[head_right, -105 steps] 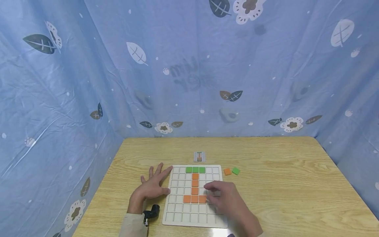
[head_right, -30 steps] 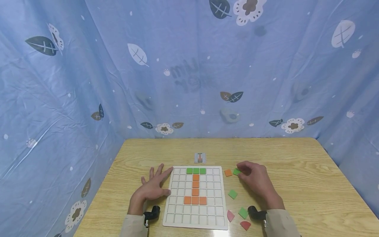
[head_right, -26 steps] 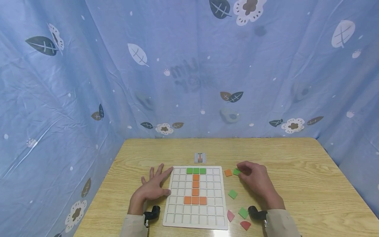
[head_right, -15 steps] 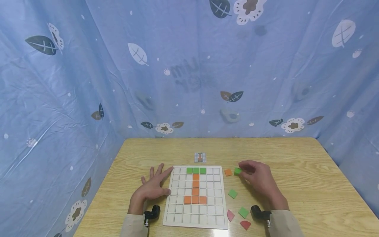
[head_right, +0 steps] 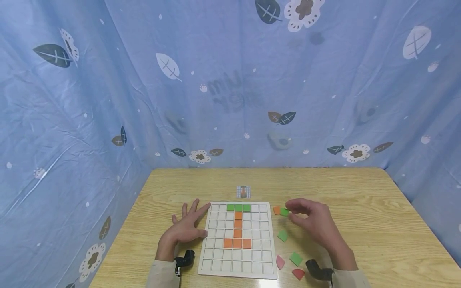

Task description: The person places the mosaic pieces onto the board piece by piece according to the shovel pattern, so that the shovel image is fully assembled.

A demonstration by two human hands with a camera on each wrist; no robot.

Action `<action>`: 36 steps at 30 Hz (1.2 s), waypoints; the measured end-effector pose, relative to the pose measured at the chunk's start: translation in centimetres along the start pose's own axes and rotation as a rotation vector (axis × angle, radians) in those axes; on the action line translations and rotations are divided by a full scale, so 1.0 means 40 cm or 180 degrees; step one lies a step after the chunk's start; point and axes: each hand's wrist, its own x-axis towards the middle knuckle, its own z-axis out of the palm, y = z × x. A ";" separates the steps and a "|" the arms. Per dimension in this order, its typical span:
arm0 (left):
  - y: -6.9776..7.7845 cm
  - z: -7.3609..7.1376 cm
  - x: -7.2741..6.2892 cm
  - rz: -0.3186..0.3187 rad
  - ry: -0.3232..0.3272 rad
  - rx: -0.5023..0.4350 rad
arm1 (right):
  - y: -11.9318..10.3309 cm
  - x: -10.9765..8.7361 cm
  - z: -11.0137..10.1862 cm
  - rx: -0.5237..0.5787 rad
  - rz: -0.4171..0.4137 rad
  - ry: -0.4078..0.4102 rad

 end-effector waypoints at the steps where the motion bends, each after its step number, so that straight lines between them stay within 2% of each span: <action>1: -0.002 0.000 0.000 0.0029 0.0010 -0.0010 | -0.009 -0.004 0.001 0.0024 -0.0015 0.0005; 8: 0.018 -0.009 -0.008 -0.0040 -0.0011 -0.0099 | -0.062 -0.028 0.014 0.0154 -0.0170 0.0030; 13: 0.010 -0.001 -0.004 -0.0081 0.0004 -0.0043 | -0.091 -0.041 0.025 0.0244 -0.0245 0.0035; 18: 0.006 0.000 -0.004 -0.0005 0.0041 -0.0071 | -0.117 -0.049 0.035 0.0326 -0.0308 0.0041; 27: 0.002 0.000 -0.001 0.0003 0.0032 -0.0061 | -0.169 -0.060 0.062 0.0462 -0.0455 -0.0076; 32: 0.003 0.002 0.000 -0.0039 0.0009 -0.0033 | -0.185 -0.069 0.092 0.0622 -0.0445 -0.0178; 36: 0.005 -0.002 -0.002 0.0022 0.0032 -0.0072 | -0.194 -0.078 0.120 0.0713 -0.0378 -0.0265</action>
